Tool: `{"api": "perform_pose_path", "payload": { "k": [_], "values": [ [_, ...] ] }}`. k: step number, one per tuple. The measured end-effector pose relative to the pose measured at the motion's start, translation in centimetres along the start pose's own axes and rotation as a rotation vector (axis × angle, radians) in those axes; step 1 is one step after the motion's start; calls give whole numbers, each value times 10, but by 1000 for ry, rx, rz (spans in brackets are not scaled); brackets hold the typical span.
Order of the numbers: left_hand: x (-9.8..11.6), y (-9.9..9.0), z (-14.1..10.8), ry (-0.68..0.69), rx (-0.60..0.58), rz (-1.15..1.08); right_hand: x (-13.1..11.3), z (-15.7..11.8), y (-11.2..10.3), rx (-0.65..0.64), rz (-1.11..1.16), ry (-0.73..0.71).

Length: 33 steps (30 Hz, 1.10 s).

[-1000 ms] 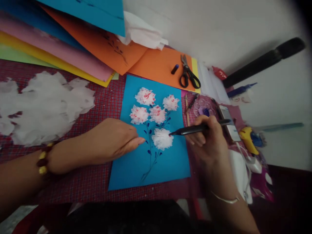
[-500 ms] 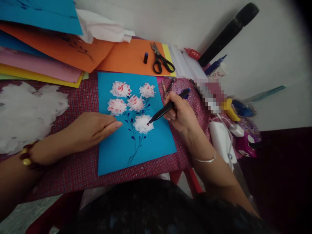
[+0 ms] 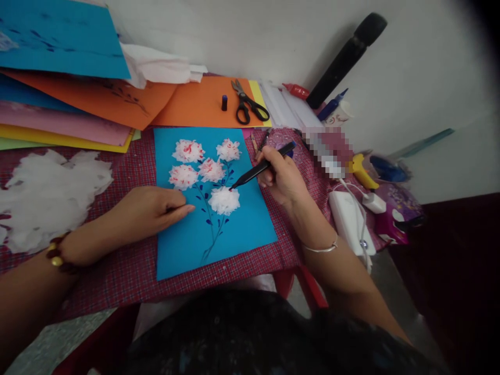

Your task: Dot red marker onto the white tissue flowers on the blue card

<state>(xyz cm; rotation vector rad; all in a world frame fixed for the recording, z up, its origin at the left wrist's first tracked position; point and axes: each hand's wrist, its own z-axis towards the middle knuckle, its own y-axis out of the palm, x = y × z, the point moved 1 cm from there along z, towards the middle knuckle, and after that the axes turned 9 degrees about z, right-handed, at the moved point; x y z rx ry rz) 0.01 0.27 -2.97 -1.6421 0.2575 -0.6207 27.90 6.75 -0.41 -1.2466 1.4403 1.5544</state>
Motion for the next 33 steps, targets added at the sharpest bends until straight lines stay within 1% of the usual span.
{"api": "perform_pose_path", "payload": {
  "k": [4,9,14,21,24,29,33],
  "values": [
    [-1,1,-1,10,7,-25,0,0,0,-6,-5,-5],
    [-1,0,-1,-1,-2,-44,0,-1,0,-19,54,-12],
    [2,-2,-1,-29,-18,-58,0,2,-1,-13,129,52],
    [3,-5,-1,-34,-44,-107,9,8,-6,15,262,107],
    [1,-4,-1,-22,-24,-123,11,10,-8,31,287,139],
    [0,-3,-1,37,53,-139,11,13,-11,60,319,173],
    [1,-4,-2,55,59,-120,12,16,-13,80,329,197]
  ]
}}
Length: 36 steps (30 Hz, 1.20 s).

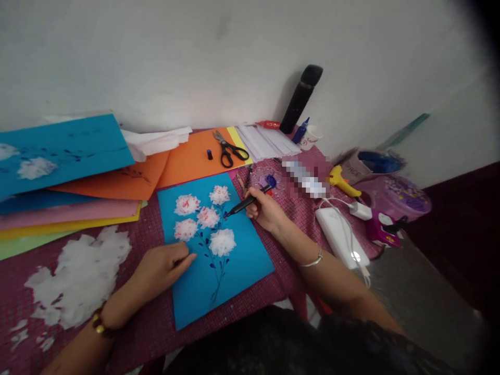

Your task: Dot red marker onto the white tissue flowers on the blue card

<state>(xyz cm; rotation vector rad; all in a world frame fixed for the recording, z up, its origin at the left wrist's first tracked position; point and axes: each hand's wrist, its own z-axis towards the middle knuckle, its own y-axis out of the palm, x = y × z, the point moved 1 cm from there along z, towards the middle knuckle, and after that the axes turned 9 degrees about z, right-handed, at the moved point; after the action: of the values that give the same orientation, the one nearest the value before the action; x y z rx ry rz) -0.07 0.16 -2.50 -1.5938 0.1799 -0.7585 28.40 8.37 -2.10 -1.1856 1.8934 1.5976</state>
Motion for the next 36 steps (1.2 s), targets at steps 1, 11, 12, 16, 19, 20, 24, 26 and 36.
{"api": "perform_pose_path", "payload": {
  "k": [1,11,12,16,19,20,24,26,36],
  "values": [
    [1,0,0,6,-2,8,0,1,0,2,3,0],
    [4,-3,1,44,-11,49,2,2,-1,6,17,-13],
    [4,-3,1,43,-10,50,1,2,0,4,16,-14],
    [5,-2,1,28,-20,38,2,2,-1,-3,6,-19],
    [4,-2,1,8,-40,8,3,3,-2,-10,-10,-30],
    [4,-2,1,3,-41,-11,3,4,-2,-12,-16,-41],
    [13,-12,-3,-44,65,-153,2,-2,3,-4,-44,-165],
    [26,-19,-4,-102,112,-284,-2,-13,10,-17,-146,-304],
    [74,27,10,-386,1,-791,9,-75,70,-686,-1265,-656]
  ]
}}
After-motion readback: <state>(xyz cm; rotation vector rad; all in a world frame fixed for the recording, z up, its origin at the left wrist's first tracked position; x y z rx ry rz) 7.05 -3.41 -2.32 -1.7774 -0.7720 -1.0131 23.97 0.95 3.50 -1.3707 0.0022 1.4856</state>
